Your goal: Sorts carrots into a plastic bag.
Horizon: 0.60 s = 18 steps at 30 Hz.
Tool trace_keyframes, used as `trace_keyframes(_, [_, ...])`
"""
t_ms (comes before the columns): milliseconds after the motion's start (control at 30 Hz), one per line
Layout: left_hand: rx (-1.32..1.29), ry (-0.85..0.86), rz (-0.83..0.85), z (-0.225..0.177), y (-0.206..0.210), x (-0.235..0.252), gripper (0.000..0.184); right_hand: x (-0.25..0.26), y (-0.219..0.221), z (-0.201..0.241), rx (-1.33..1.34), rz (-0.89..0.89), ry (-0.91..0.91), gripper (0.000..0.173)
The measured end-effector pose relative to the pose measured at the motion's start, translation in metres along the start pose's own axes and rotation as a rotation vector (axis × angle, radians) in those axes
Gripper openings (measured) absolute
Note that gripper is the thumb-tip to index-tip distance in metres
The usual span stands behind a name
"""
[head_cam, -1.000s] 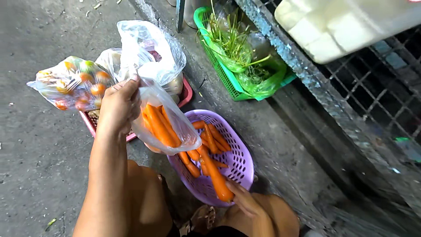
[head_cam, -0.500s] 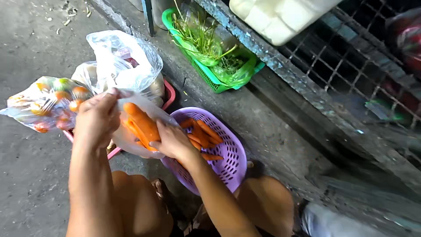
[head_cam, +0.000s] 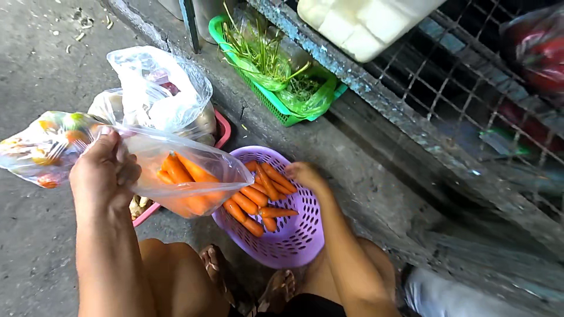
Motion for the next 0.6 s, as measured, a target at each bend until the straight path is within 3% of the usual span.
trace_keyframes(100, [-0.004, -0.034, -0.017, 0.002, 0.008, -0.001, 0.037, 0.017, 0.047, -0.076, -0.311, 0.091, 0.180, 0.044])
trace_keyframes(200, [-0.003, -0.033, -0.022, 0.003, 0.006, 0.002, 0.038, 0.020, 0.067, -0.094, -0.422, -0.073, 0.252, 0.063])
trace_keyframes(300, [0.005, -0.032, -0.011, 0.005, 0.001, 0.002, 0.040, 0.017, 0.076, -0.105, -0.432, -0.037, 0.378, 0.073])
trace_keyframes(400, [0.004, -0.028, -0.010, 0.002, 0.002, 0.001, 0.040, 0.010, 0.083, -0.117, -0.375, -0.038, 0.365, 0.068])
trace_keyframes(600, [0.053, -0.014, -0.051, 0.002, 0.008, 0.002, 0.036, -0.008, 0.100, -0.127, 0.025, -0.111, 0.349, 0.051])
Point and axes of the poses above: each hand's wrist, its own x-axis towards the middle knuckle, its own y-axis out of the palm, z = x × y, the point moved 8 cm from there along x, towards the middle knuckle, and after that the axes turned 8 degrees about -y, right-handed, at the moved point
